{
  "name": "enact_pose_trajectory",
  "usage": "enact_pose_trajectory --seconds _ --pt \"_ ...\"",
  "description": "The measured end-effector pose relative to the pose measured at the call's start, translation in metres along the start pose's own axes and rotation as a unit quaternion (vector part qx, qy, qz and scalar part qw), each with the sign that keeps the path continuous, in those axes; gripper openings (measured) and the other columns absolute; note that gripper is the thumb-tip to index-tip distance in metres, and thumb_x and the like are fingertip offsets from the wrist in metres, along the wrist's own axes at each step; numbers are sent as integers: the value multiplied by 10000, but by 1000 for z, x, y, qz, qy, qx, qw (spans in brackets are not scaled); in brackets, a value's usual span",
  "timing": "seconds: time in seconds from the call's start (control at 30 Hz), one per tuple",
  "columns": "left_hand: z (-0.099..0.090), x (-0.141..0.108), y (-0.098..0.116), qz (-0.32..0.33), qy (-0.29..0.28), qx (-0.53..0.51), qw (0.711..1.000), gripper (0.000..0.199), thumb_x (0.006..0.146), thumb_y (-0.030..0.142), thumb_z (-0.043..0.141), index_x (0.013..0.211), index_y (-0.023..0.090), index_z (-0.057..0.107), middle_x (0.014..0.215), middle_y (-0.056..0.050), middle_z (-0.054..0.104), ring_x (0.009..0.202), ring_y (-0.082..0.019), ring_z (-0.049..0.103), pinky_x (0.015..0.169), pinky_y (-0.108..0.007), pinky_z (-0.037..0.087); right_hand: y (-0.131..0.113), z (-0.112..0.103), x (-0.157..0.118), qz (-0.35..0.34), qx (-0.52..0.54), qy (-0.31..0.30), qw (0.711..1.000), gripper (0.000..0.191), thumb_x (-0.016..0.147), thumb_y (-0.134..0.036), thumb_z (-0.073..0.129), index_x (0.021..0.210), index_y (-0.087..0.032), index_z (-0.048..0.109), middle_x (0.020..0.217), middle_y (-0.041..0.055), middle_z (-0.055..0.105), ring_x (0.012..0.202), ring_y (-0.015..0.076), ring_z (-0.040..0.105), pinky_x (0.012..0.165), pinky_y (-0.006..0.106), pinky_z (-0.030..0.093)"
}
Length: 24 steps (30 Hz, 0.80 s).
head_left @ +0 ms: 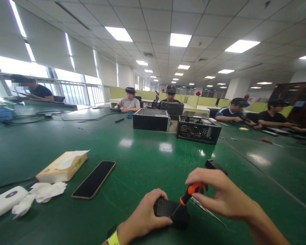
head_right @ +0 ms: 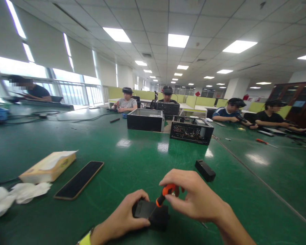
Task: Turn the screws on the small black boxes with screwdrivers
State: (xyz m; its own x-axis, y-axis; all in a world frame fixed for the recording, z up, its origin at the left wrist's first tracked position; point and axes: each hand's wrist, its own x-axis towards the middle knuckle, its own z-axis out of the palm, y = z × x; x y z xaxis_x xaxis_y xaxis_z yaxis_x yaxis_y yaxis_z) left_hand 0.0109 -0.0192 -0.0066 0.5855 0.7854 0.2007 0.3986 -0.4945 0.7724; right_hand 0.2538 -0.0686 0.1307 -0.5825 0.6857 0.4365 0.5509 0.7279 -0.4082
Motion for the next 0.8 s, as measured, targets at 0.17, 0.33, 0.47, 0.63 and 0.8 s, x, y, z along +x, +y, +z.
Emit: enact_pose_trajectory --seconds 0.17,0.33,0.47,0.63,0.8 --pt "-1 1 2 -6 -6 3 1000 417 674 384 815 977 204 593 938 3 596 857 -205 537 762 -265 396 0 0 1 -3 7 3 1000 225 814 -101 602 1016 -194 630 906 39 692 755 152 627 695 268 497" --pt "-1 0 2 -6 -4 0 1000 414 660 354 828 967 205 594 931 8 595 857 -205 542 760 -264 394 0 -2 0 -6 4 10 1000 219 811 -95 619 1008 -189 635 888 29 686 738 139 609 671 250 481" --pt "0 1 1 1 -1 -2 1000 421 657 347 841 969 201 599 935 7 596 859 -204 545 758 -262 390 1 -1 0 -10 6 9 1000 193 829 -119 616 1008 -187 635 895 36 687 756 147 615 693 264 485" --pt "0 0 0 3 -3 -2 1000 434 657 375 838 977 207 597 935 5 598 860 -207 544 759 -266 394 2 -1 1 -5 2 1 1000 181 835 -133 603 1003 -193 636 907 47 687 771 162 621 703 284 496" --pt "-1 1 2 -3 -2 -6 1000 430 649 337 845 974 204 598 941 8 593 861 -205 541 772 -268 393 2 -2 2 -4 4 3 1000 187 830 -122 605 1000 -192 635 903 41 683 770 155 613 700 277 489"
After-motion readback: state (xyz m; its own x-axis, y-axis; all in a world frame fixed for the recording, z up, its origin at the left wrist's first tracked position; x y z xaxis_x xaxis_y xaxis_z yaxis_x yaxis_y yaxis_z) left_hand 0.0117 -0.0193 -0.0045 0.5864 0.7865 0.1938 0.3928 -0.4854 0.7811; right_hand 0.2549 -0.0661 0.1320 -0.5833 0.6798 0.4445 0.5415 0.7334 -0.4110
